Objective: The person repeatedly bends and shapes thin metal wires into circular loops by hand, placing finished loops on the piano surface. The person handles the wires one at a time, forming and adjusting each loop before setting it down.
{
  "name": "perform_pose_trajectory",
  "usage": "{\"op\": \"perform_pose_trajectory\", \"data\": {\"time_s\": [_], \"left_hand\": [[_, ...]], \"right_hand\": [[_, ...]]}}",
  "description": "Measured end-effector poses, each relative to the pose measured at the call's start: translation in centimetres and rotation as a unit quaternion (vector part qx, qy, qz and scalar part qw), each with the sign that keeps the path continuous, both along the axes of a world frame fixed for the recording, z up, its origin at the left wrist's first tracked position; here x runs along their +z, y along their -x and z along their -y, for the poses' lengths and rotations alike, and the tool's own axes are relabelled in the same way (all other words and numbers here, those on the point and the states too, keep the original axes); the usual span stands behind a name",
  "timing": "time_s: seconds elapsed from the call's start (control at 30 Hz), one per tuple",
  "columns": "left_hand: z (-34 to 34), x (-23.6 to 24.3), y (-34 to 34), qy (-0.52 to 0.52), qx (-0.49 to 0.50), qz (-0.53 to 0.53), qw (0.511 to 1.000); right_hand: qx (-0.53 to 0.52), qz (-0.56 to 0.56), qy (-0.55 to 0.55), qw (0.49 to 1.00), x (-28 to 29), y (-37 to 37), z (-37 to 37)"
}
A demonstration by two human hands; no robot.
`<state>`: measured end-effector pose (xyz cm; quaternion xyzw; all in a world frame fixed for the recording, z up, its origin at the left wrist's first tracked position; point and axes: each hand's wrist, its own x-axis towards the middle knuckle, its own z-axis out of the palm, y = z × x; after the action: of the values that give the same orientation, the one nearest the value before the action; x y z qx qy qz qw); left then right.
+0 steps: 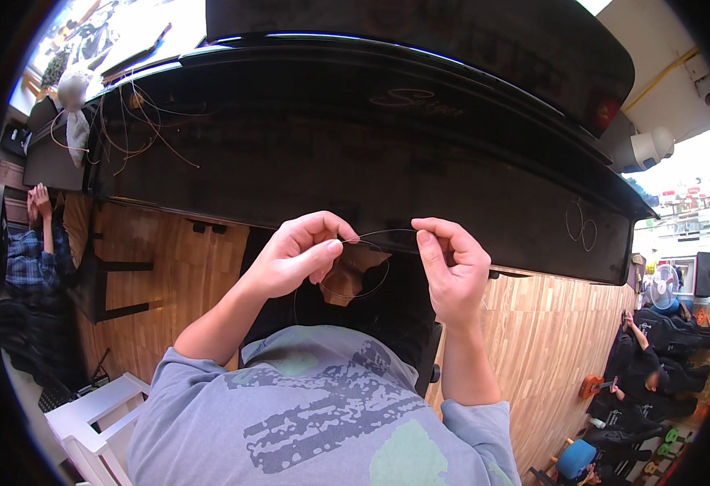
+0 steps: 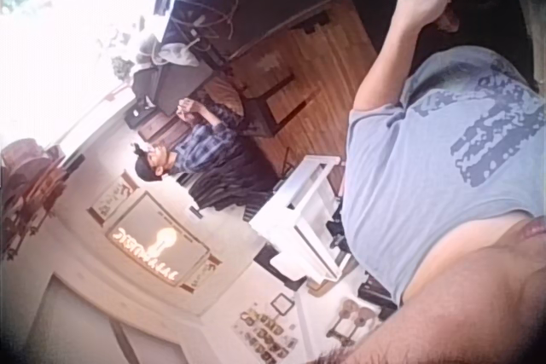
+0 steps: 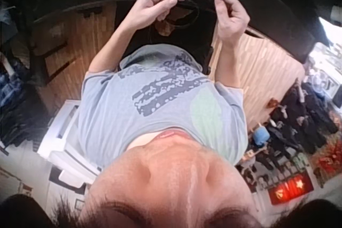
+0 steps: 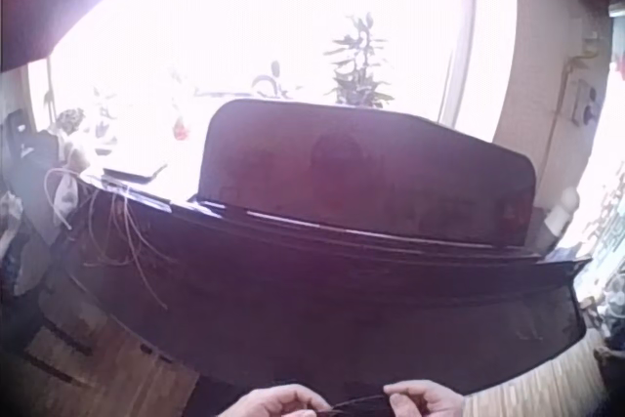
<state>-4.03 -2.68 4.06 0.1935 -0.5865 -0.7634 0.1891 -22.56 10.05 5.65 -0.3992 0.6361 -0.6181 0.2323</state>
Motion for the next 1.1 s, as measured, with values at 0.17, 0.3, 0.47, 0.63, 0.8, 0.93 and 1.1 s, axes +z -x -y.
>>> {"op": "perform_pose_trajectory", "data": {"time_s": [0.17,0.3,0.47,0.63,0.8,0.93,1.1], "left_hand": [[0.3,-1.8,-0.3,-0.151,-0.054,-0.089,0.983],[0.0,-2.0,-0.2,-0.160,-0.067,-0.100,0.980],[-0.6,-1.1,-0.1,-0.120,-0.089,-0.085,0.985],[-1.6,-1.2,-0.2,-0.139,-0.110,-0.137,0.975],[-1.7,-2.0,-0.7,-0.180,-0.123,-0.226,0.949],[-1.4,-2.0,-0.9,-0.165,-0.132,-0.223,0.952],[-1.1,-2.1,-1.8,-0.190,-0.118,-0.256,0.940]], "right_hand": [[-0.006,-0.042,-0.013,0.999,-0.1,0.3,-0.2],[0.041,-0.280,0.050,0.958,-0.2,0.6,0.4],[0.056,-0.444,0.064,0.892,-0.7,-0.9,0.9],[0.029,-0.375,0.057,0.925,-0.7,-0.9,0.6],[0.026,-0.174,0.046,0.983,-0.7,-0.1,-0.1],[0.076,-0.036,0.010,0.996,-0.7,0.3,-0.6],[0.081,-0.015,0.005,0.997,-0.9,0.9,-0.7]]}}
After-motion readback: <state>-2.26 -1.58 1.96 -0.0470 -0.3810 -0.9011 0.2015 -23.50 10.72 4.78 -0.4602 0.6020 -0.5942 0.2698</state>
